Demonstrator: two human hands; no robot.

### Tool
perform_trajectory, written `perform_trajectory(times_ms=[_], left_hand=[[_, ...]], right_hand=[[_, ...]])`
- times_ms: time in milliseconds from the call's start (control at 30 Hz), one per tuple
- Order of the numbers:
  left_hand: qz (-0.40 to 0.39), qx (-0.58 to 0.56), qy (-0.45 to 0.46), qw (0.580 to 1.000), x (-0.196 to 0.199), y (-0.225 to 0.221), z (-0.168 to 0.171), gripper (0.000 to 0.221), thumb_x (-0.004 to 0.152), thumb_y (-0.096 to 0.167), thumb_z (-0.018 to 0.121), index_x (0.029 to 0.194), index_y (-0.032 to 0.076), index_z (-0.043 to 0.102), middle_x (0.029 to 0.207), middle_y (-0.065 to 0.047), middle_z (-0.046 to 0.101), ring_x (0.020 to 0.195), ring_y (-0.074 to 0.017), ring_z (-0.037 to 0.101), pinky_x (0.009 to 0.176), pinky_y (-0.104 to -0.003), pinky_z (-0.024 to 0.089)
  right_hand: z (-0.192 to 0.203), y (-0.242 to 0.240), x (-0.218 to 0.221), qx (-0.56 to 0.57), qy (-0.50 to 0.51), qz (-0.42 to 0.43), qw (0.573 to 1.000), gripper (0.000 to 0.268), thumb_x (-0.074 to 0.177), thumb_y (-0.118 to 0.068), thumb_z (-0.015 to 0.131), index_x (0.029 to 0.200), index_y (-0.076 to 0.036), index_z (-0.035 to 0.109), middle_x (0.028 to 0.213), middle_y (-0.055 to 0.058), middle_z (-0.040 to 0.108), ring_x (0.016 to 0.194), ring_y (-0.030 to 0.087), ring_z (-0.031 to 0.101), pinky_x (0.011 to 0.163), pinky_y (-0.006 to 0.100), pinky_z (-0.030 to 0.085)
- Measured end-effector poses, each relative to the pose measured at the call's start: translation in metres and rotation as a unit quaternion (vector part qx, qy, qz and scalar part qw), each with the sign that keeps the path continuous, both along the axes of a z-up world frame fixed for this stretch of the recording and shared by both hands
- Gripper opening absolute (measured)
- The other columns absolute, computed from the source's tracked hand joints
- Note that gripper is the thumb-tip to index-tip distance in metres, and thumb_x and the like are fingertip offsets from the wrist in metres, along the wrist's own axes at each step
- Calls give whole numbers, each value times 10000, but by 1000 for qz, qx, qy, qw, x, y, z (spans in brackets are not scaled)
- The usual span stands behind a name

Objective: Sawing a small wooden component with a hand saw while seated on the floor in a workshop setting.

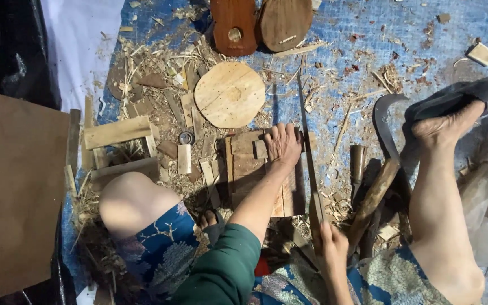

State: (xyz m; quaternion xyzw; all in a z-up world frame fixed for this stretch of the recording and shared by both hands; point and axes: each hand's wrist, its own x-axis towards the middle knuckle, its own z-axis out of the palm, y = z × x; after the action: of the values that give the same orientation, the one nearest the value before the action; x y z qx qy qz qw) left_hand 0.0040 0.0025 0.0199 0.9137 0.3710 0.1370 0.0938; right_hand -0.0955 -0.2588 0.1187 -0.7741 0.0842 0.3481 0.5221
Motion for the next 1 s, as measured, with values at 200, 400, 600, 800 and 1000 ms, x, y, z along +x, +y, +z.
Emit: perform_trajectory(times_ms=[200, 400, 600, 800, 1000], left_hand=[[-1, 17, -1, 1000, 1, 0, -8, 267, 962, 383, 570, 985, 119, 542, 967, -95, 494, 906, -256, 460, 789, -440, 354], [-10, -14, -15, 1000, 0, 3, -6, 144, 881, 260, 553, 941, 153, 478, 928, -47, 467, 951, -289, 495, 803, -447, 382], [-11, 15, 22, 1000, 0, 0, -5, 307, 992, 440, 518, 969, 133, 512, 935, -76, 456, 876, -229, 417, 776, -409, 331], [-7, 12, 9, 1000, -2, 2, 1, 124, 865, 88, 554, 982, 114, 521, 977, -106, 491, 885, -261, 460, 785, -434, 360], [1, 17, 5, 1000, 0, 1, -4, 282, 996, 414, 514, 970, 134, 538, 941, -78, 468, 874, -234, 424, 788, -411, 318]], right_hand=[[-9, 24, 18, 80, -6, -27, 996, 477, 1051, -344, 557, 671, -61, 609, 512, 7, 447, 434, 125, 364, 414, 288, 278], [-2, 39, 16, 131, -66, -110, 983, 386, 1041, -319, 641, 705, -132, 604, 500, 2, 448, 411, 47, 370, 387, 203, 294], [-23, -16, -8, 47, 34, -40, 998, 438, 1058, -332, 573, 726, -60, 657, 540, 30, 496, 414, 132, 375, 380, 295, 269], [-16, 50, 40, 122, -20, -49, 991, 403, 1019, -327, 629, 689, -94, 631, 524, -10, 490, 422, 69, 346, 389, 237, 231], [-27, -25, -12, 46, 20, -44, 998, 396, 1029, -320, 615, 799, -14, 716, 522, 43, 515, 397, 147, 403, 356, 297, 279]])
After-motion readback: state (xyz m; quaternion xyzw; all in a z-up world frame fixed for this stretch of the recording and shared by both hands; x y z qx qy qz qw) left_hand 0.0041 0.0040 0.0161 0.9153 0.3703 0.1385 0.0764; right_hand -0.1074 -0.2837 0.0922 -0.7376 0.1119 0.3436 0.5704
